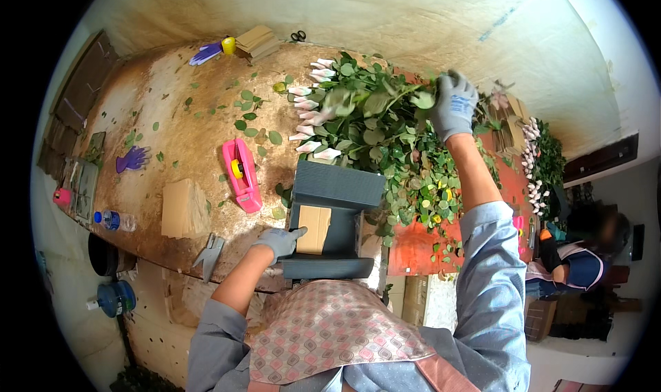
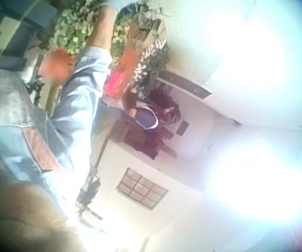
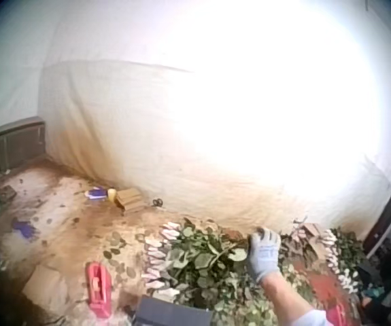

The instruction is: The person arranges white flower buds and green leaves into a gray rectangular container. They place the leaves at the bottom and then carefully position the flower buds on top. The person uses a pink tape dispenser to secure the arrangement with tape. The workspace is cluttered with leaves and other materials.

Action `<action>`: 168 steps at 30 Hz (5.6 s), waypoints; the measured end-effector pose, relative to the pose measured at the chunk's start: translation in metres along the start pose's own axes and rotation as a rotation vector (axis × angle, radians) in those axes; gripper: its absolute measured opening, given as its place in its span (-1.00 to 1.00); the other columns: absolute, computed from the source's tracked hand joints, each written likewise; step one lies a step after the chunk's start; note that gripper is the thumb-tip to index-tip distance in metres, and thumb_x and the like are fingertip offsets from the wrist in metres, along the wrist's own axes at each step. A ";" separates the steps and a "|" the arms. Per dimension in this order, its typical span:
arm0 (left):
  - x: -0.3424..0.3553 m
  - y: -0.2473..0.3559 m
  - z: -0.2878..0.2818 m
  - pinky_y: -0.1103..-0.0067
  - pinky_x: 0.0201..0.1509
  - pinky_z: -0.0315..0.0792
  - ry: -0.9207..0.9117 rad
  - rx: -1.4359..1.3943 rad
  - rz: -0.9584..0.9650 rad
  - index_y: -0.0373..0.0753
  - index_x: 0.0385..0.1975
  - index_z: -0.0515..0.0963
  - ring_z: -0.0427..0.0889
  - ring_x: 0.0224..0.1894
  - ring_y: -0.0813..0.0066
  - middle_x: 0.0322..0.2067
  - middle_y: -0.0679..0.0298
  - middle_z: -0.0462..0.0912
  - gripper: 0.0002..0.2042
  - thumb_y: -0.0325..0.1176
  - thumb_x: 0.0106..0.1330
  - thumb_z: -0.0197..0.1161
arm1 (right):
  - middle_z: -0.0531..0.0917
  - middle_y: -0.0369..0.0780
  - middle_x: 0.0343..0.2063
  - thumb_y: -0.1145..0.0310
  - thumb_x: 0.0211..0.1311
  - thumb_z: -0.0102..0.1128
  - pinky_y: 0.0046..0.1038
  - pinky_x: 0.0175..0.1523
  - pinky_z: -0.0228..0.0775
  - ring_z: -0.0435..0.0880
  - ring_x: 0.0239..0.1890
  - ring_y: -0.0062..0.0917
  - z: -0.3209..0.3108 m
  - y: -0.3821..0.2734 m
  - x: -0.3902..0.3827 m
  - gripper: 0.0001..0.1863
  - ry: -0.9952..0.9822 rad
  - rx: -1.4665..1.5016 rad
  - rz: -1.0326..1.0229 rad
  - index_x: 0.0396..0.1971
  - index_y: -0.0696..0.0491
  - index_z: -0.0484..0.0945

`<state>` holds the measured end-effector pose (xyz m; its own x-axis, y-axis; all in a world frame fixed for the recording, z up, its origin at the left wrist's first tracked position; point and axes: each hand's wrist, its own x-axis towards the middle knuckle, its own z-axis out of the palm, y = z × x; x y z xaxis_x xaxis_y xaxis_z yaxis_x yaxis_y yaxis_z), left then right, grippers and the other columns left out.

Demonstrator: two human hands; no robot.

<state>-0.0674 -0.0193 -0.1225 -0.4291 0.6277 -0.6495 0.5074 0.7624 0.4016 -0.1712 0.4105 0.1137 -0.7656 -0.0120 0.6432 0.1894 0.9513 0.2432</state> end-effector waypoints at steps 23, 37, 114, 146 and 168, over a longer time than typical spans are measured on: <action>0.037 -0.053 0.067 0.13 0.07 0.50 0.210 0.007 0.149 0.14 0.44 0.33 0.67 -0.07 -0.09 -0.05 -0.06 0.68 -0.47 -0.19 0.44 -0.02 | 0.55 -0.22 -0.20 0.11 -0.18 0.51 -0.28 -0.04 0.44 0.59 -0.10 -0.32 -0.098 -0.071 -0.238 -0.29 -0.675 0.240 -0.392 0.08 0.01 0.53; 0.003 -0.007 0.005 0.12 -0.06 0.49 0.048 -0.047 0.021 0.18 0.45 0.33 0.67 -0.20 -0.13 -0.18 -0.10 0.67 -0.44 -0.31 0.41 0.00 | 0.67 -0.11 -0.17 0.19 0.27 0.27 -0.20 -0.03 0.54 0.68 -0.09 -0.24 -0.053 -0.116 -0.233 -0.72 -1.100 0.405 -0.407 -0.11 0.00 0.57; -0.033 0.062 -0.073 0.27 0.34 0.41 -0.350 -0.090 0.191 -0.22 0.24 0.50 0.54 0.24 0.00 0.16 0.01 0.59 -0.39 0.01 0.26 0.27 | 0.64 -0.10 0.03 0.40 0.32 0.17 -0.17 0.27 0.40 0.54 0.18 -0.11 0.134 -0.040 -0.149 -0.57 -0.479 0.507 0.009 0.19 -0.02 0.52; -0.040 0.054 -0.052 0.32 0.40 0.35 -0.262 -0.120 0.150 -0.23 0.32 0.47 0.50 0.30 0.02 0.27 0.03 0.55 -0.26 0.17 0.26 0.26 | 0.63 -0.09 0.02 0.22 0.27 0.23 -0.18 0.04 0.54 0.66 0.06 -0.20 -0.012 -0.123 -0.291 -0.54 -1.411 0.360 -0.519 0.12 0.09 0.56; -0.017 0.010 -0.052 0.29 0.11 0.52 0.123 -0.388 0.196 -0.19 0.08 0.63 0.70 -0.03 0.13 -0.07 0.07 0.70 -0.59 -0.07 0.36 0.28 | 0.69 -0.03 -0.09 0.41 0.39 -0.04 -0.17 -0.18 0.63 0.75 -0.10 -0.16 0.017 -0.221 -0.273 -0.69 -1.124 0.836 -0.572 0.06 0.12 0.50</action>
<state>-0.0941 -0.0139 -0.0735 -0.4506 0.7623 -0.4646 0.2806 0.6150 0.7369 -0.0148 0.2086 -0.1276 -0.7437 -0.5637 -0.3594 -0.3854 0.8008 -0.4584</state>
